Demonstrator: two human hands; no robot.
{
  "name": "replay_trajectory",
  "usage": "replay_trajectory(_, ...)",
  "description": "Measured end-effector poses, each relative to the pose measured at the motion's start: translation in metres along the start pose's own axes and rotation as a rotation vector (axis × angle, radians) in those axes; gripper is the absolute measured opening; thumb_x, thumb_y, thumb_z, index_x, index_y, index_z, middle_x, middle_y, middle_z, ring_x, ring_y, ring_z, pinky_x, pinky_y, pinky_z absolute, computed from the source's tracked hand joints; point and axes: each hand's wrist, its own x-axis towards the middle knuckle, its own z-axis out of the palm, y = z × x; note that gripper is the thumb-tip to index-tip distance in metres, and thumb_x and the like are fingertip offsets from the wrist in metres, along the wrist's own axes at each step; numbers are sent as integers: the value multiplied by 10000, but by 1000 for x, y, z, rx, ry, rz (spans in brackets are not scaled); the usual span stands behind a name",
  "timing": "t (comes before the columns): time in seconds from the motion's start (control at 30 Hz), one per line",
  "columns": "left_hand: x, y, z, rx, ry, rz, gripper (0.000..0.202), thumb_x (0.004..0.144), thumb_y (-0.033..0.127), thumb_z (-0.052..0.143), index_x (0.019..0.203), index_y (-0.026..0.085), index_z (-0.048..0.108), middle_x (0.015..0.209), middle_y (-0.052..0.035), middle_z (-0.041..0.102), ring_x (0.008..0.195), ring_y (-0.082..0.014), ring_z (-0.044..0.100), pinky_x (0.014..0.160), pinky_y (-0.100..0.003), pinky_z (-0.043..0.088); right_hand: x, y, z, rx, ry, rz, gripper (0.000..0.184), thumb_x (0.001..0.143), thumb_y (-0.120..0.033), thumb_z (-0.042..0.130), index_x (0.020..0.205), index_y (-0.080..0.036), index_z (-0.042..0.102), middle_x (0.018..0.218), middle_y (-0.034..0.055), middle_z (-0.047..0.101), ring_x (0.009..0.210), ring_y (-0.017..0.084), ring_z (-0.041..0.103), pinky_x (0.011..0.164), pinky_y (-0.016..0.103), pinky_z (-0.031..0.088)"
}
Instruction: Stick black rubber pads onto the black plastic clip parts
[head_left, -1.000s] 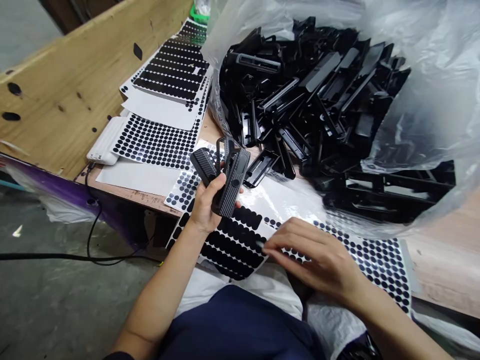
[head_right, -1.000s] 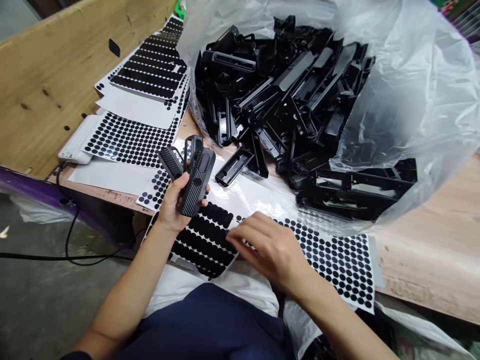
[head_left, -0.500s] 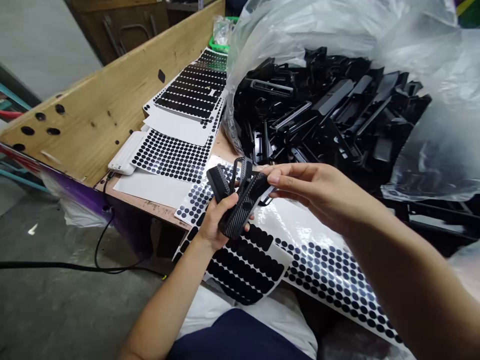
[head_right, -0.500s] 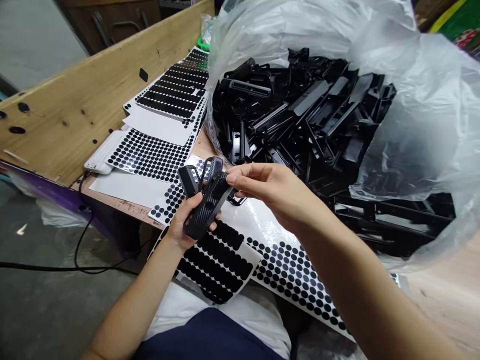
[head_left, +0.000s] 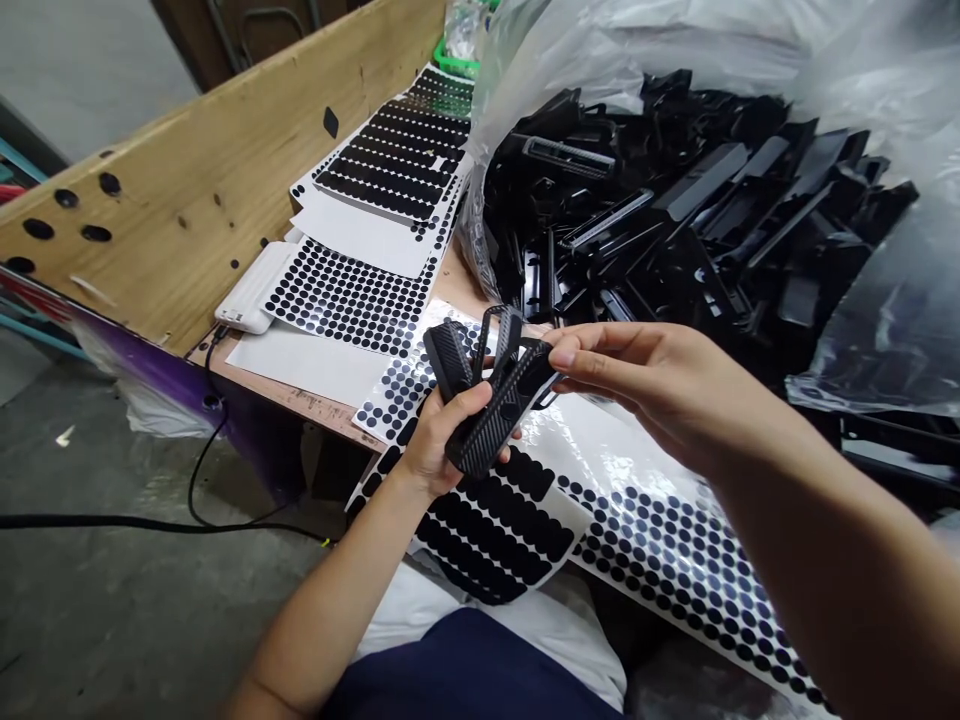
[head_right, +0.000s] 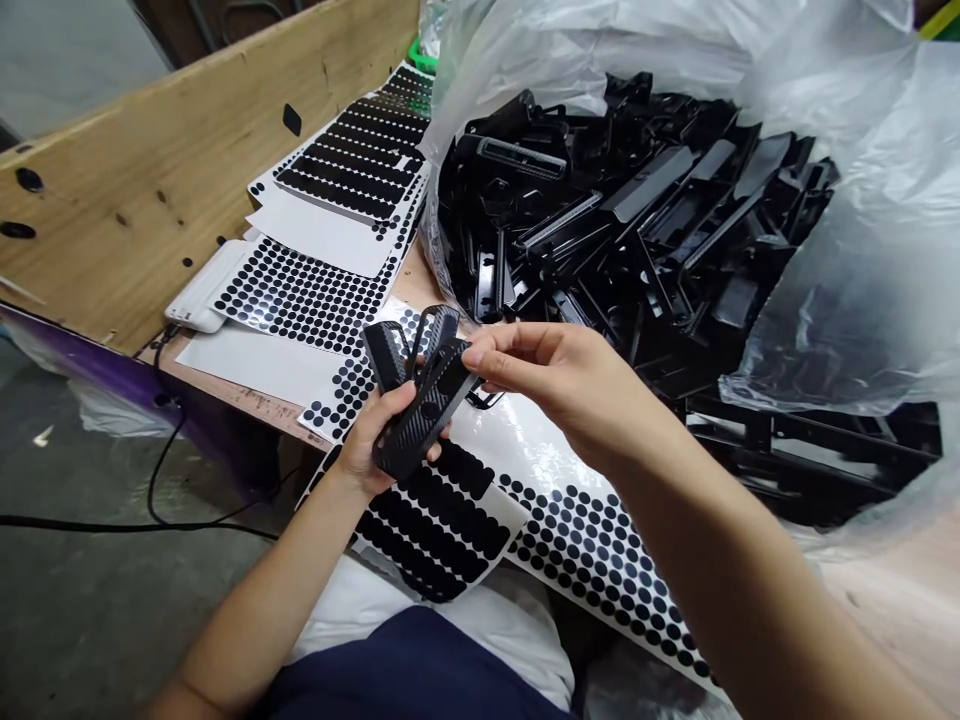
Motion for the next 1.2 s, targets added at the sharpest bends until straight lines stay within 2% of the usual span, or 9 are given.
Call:
replay_trajectory(0.2,-1,-2,-1,9,17,-2,653,740,439,854,1256,143,585,774,-43,708,620,-208,705,449,-247,544,-3,-1,2,-108,27,-52,456,649,-637,891,744,-206,775,838,68,746,845,245,667,811,386,547)
replay_trajectory(0.57,-2,0,1,-12,4,-5,716,712,451,878,1275,141,560,803,-50,725,633,-221,725,450,-245,547,-7,-1,2,-320,105,-140,487,741,-693,795,851,-219,788,982,83,784,955,295,712,923,452,558)
replay_trajectory(0.73,-2,-2,-1,-12,-3,0,647,728,435,868,1228,142,578,773,-43,714,671,-244,741,448,-250,548,-11,-2,6,-392,153,-211,399,798,-617,773,885,-228,792,965,84,790,914,293,732,858,453,596)
replay_trajectory(0.93,-2,-1,2,-10,33,-5,657,713,428,876,1217,147,562,757,-29,705,622,-227,728,433,-240,544,-15,-2,11,-429,178,-278,268,845,-510,742,864,-244,774,917,61,793,802,262,734,795,445,612)
replay_trajectory(1.2,-3,0,3,-5,33,9,669,705,424,877,1230,127,586,739,-28,702,614,-214,719,439,-241,547,-17,3,15,-647,229,-415,131,932,-361,671,946,-253,744,979,69,799,858,299,747,859,526,591)
